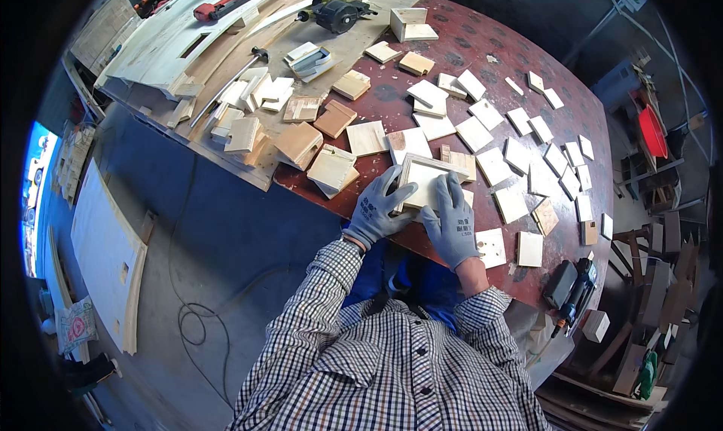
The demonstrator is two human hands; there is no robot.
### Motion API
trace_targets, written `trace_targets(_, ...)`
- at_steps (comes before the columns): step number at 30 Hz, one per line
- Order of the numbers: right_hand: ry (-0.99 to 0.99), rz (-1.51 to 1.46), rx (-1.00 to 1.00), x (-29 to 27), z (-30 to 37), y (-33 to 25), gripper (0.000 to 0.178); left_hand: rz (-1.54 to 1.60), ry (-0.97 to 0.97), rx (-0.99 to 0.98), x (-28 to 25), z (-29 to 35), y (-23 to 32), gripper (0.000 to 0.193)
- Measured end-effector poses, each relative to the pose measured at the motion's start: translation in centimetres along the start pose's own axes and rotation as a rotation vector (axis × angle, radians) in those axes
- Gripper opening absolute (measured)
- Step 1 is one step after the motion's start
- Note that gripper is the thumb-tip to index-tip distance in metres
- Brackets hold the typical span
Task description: The person assembles small wooden boxes on a cluttered workbench. They pick up pre-cut wooden pieces, align them, and use a nail gun to fasten the sides together. The person repeatedly handles multiple boxes, stacking completed units and continuing the assembly process.
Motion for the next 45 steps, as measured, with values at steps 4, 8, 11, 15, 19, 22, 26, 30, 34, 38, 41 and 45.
trace_targets(4,0.141,-0.078,0.044,-3.4,2.0,3.5,0.065,0.007,-0.047,-0.025,0.0,-0.3,0.3,0.085)
trace_targets(8,0.269,0.283,0.299,-8.0,7.9,14.4,0.061,0.016,-0.019,-0.011,-0.1,-0.3,0.5,0.083)
trace_targets(11,0.043,0.401,0.707,-9.1,13.8,23.2,0.061,0.014,-0.018,-0.011,-0.4,-0.2,0.5,0.078)
trace_targets(15,-0.061,0.501,0.682,-9.1,17.3,25.3,0.063,0.016,-0.023,-0.001,-0.5,-0.5,0.9,0.066)
trace_targets(19,-0.077,0.520,0.612,-8.9,17.2,25.6,0.069,0.003,-0.014,0.014,-0.7,-0.4,1.0,0.058)
trace_targets(22,-0.069,0.646,0.653,-10.0,16.1,22.7,0.077,-0.021,-0.013,0.005,-0.6,-0.1,0.9,0.058)
trace_targets(26,-0.174,0.461,0.838,-10.4,15.7,22.5,0.085,-0.005,-0.010,0.011,-0.4,-0.1,0.6,0.056)
trace_targets(30,-0.005,0.377,0.783,-11.3,15.9,22.7,0.098,-0.046,0.017,0.046,-0.1,-0.5,0.9,0.055)
trace_targets(34,0.293,0.354,0.695,-13.1,15.8,20.5,0.111,-0.056,-0.001,0.065,0.0,-0.3,0.5,0.056)
trace_targets(38,0.426,0.368,0.571,-14.3,16.3,18.5,0.113,-0.040,-0.006,0.087,0.3,0.0,0.4,0.054)
trace_targets(41,0.460,0.355,0.617,-14.7,17.3,18.7,0.105,-0.043,-0.011,0.084,0.7,0.0,0.5,0.054)
trace_targets(45,0.120,0.349,0.726,-11.8,17.7,21.0,0.087,-0.052,-0.018,0.079,0.6,0.1,0.4,0.055)
Point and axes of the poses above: each hand's wrist, its own z-axis away from the middle knuckle, its own x-axis out of the palm, y = z × x, the point moved 9 cm from there along -z, towards the middle knuckle, and after that the axes turned 1 degree about -x, right-handed, at the moved point
